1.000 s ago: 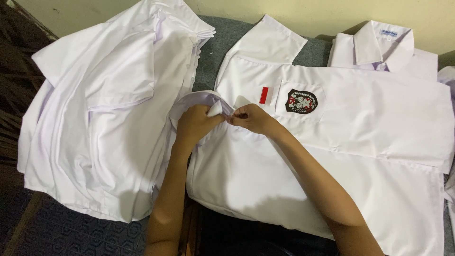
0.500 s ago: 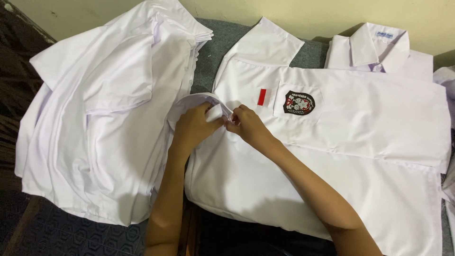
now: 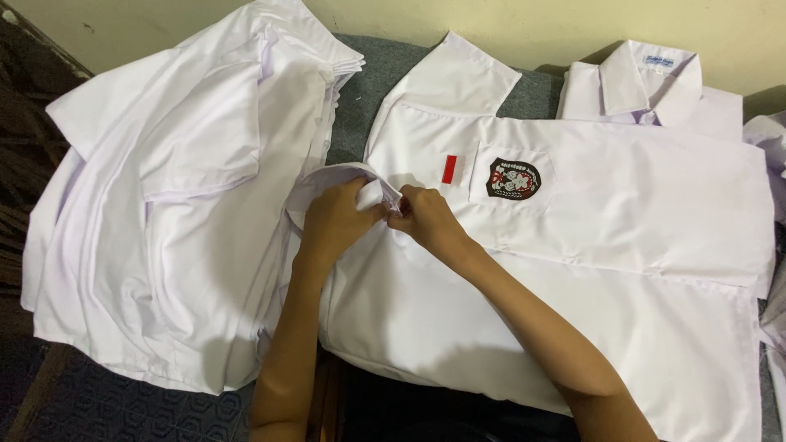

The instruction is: The person folds a white short-sleeved shirt with a school emblem on a flat surface. They smooth the fabric, fold the sleeves inward, and fold the shirt in half, then place it on a stack of similar shirts.

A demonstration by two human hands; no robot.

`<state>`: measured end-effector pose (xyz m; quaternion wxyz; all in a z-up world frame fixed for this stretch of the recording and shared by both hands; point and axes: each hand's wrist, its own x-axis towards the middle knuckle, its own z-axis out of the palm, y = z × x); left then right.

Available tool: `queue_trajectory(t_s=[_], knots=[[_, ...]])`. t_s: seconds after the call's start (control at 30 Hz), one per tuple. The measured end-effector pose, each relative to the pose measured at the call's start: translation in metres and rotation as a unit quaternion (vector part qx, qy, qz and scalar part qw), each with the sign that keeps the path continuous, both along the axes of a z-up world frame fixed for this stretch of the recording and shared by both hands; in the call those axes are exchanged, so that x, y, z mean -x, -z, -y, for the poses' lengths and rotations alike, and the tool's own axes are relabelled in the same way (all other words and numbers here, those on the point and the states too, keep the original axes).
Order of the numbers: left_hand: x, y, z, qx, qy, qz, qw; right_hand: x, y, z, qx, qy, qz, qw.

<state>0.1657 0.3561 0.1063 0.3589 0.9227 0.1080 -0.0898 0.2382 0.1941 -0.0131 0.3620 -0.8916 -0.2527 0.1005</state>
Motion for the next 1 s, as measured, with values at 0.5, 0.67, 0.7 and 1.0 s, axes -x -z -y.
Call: queue_trajectory(t_s=[0.5,0.67,0.7,1.0], knots=[[-0.001,0.002,0.004,-0.022,-0.019,0.01,1.0,0.004,-0.009,0.0,0.022,0.01,-0.037,0.999],[-0.002,0.007,0.005,-0.031,-0.009,0.023,0.999,0.005,-0.02,-0.001,0.03,0.007,-0.036,0.999],[-0.002,0.007,0.005,-0.031,-0.009,0.023,0.999,0.006,-0.021,-0.001,0.03,0.007,-0.036,0.999],[-0.009,0.02,0.003,-0.075,-0.016,0.025,0.997,0.011,-0.025,-0.001,0.063,-0.02,0.047,0.997]])
